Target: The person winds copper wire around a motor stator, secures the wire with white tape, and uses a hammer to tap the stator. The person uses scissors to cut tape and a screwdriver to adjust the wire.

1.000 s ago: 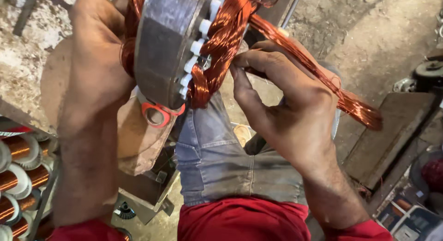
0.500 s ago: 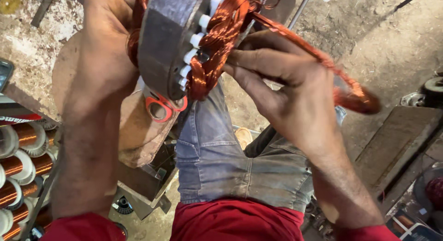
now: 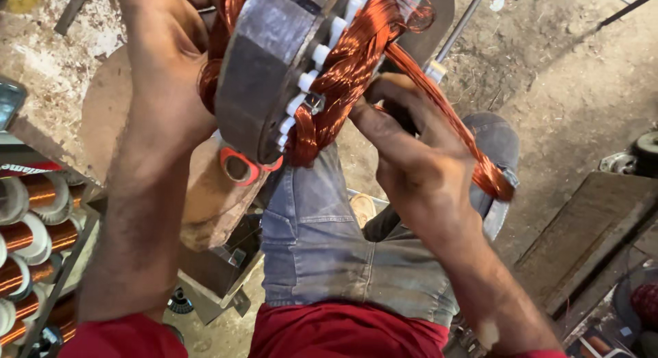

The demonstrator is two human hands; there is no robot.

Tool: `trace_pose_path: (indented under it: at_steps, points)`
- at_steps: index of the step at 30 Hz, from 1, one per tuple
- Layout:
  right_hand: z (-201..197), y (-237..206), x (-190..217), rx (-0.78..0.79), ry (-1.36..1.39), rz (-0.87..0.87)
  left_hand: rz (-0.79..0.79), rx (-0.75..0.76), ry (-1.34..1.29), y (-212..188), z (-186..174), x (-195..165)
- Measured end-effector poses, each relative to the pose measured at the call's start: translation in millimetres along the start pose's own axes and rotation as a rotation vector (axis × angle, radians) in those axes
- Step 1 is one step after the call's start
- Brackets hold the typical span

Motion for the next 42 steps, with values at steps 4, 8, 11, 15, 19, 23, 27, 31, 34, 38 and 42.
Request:
trace_pose_path:
  at_steps: [4,8,11,15,19,23,27,31,34,38,42]
  points:
    - [-6,1,-3,0.025,0.075,0.012,-0.079,0.017,0.062,0,-1,-1]
    - [-14,-9,2,-0.013,0.039,-0.044,-0.041,0.047,-0.014,-3,-4,10]
    - [-9,-12,1,0.013,-0.055,-0.042,-0.043,0.045,0.046,-10,-8,21]
    - [-1,-6,-3,-0.006,-0.133,-0.150,-0.026,-0.002,0.072,-15,-13,31]
    - [-1,-5,0,0.001,-0.267,-0.182,0.025,-0.088,0.124,-21,-8,32]
    - [-5,-7,9,0.030,-0.321,-0.168,-0.023,-0.079,0.095,-18,-6,26]
    - [-8,-2,17,0.124,-0.424,-0.099,-0.115,-0.017,0.010,-9,-6,13]
    - [-20,0,35,0.110,-0.603,-0.154,-0.157,0.037,-0.026,0,-8,1]
    - [-30,-9,54,0.073,-0.466,-0.187,-0.127,0.062,0.003,5,-13,0]
    - [-28,-13,59,-0.259,-0.375,-0.325,-0.045,0.090,0.101,3,-21,10]
    - [-12,0,21,-0.384,-0.516,-0.195,0.289,0.080,0.431,4,-30,14]
Point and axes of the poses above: each hand's wrist, its own y-axis towards the middle knuckle, its own z-axis out of the palm, x = y × z, the point moved 3 cm from there along y, towards the middle knuckle, and after that the axes turned 2 degrees about x, right-handed, at the moved point
